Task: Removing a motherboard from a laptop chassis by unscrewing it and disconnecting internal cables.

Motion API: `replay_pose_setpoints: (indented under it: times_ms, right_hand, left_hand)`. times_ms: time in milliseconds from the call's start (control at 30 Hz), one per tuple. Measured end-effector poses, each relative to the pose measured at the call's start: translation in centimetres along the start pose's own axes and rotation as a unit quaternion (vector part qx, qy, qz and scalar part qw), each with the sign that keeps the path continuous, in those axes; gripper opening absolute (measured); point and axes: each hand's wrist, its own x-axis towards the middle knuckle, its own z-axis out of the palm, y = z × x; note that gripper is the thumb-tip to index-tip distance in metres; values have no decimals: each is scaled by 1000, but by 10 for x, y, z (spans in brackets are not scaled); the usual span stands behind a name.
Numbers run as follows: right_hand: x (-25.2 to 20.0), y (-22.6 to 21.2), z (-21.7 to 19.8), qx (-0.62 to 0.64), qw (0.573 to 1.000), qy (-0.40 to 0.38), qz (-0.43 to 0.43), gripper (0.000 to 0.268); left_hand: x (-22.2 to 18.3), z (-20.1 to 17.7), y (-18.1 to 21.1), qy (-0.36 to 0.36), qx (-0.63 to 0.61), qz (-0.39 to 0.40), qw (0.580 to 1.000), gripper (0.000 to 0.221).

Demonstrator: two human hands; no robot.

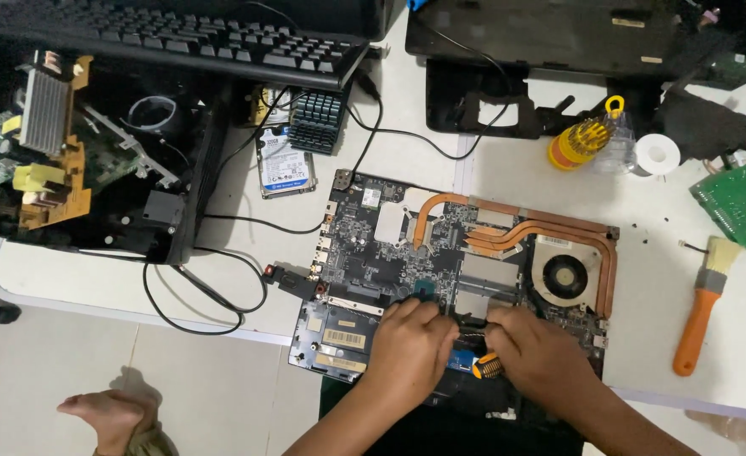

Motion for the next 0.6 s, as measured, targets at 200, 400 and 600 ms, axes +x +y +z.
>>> replay_pose_setpoints:
  times_ms: [200,400,600]
  right_hand:
    - [-5,-7,-8,-71,996,-5,-48,30]
    - [-8,-14,-7,-94,994,6,-56,32]
    - [-10,-10,-6,-15,998,-55,-19,33]
  left_hand:
    - [2,-4,-5,-42,-31,4,999,8]
    - [5,-10,1,-37,-40,-8,998,6]
    - [2,-4,-1,-47,-22,-17,998,7]
